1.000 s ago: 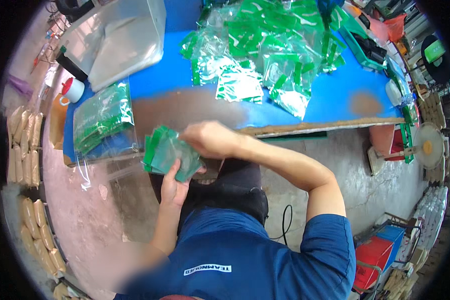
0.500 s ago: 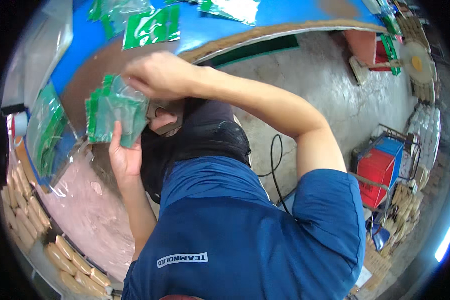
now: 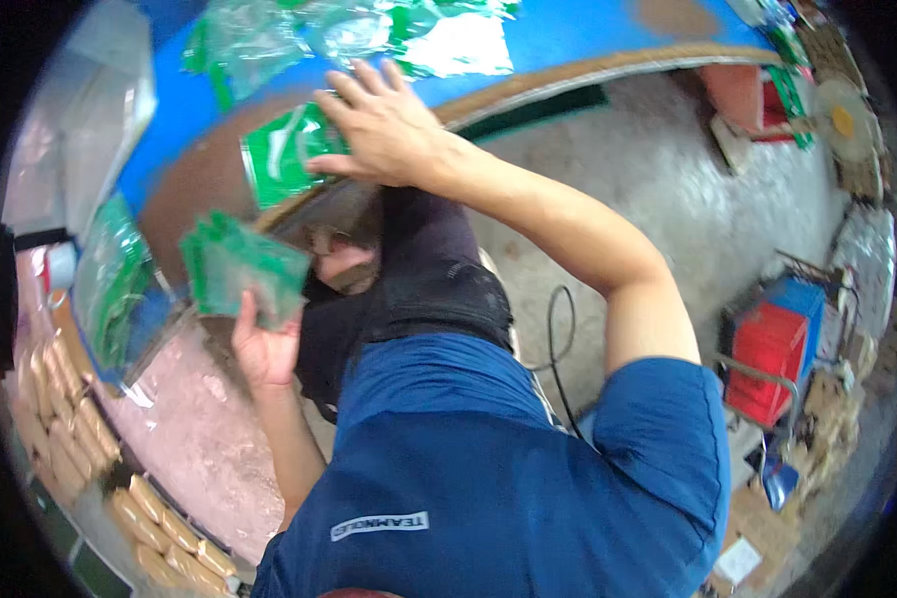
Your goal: Sorting, stacking, and bagging green plastic packets on a workbench.
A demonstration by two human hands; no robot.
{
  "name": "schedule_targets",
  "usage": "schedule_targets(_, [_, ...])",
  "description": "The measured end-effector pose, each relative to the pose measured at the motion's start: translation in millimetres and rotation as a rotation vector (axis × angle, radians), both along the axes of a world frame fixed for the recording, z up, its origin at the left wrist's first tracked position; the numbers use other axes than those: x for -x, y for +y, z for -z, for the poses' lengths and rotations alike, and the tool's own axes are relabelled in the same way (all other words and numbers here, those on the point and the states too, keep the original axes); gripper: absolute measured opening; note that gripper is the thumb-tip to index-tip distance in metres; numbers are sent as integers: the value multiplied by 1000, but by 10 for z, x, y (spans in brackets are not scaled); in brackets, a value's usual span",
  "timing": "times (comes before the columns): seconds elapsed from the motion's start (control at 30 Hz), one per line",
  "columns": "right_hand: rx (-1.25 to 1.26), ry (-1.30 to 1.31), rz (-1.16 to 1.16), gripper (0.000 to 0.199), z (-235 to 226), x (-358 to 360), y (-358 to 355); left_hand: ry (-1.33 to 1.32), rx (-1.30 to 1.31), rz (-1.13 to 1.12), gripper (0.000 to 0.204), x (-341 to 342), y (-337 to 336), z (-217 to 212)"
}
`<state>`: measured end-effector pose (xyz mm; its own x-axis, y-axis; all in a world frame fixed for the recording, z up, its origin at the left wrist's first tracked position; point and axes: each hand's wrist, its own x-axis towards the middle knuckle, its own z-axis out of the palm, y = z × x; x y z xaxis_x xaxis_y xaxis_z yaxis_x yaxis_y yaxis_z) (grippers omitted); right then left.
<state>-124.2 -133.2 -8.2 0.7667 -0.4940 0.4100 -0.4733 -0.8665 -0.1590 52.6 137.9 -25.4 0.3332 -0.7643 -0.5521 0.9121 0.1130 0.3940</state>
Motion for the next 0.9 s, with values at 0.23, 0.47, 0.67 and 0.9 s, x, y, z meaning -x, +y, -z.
schedule_targets(0.23, [-78, -292, -140, 66, -185, -4, -14, -72, 54, 0, 46, 0, -81, -130])
schedule_targets(0.47, [-42, -48, -361, 63, -72, 32, 325, -232, 11, -14, 53, -109, -42, -280])
schedule_targets(0.67, [-313, -57, -387, 21, -574, 48, 410, -1240, -82, 545, 39, -167, 83, -791])
schedule_targets(0.9, [-733, 568, -622, 22, -1319, -24, 481, -1899, 300, 807, 27, 68, -394, -1169])
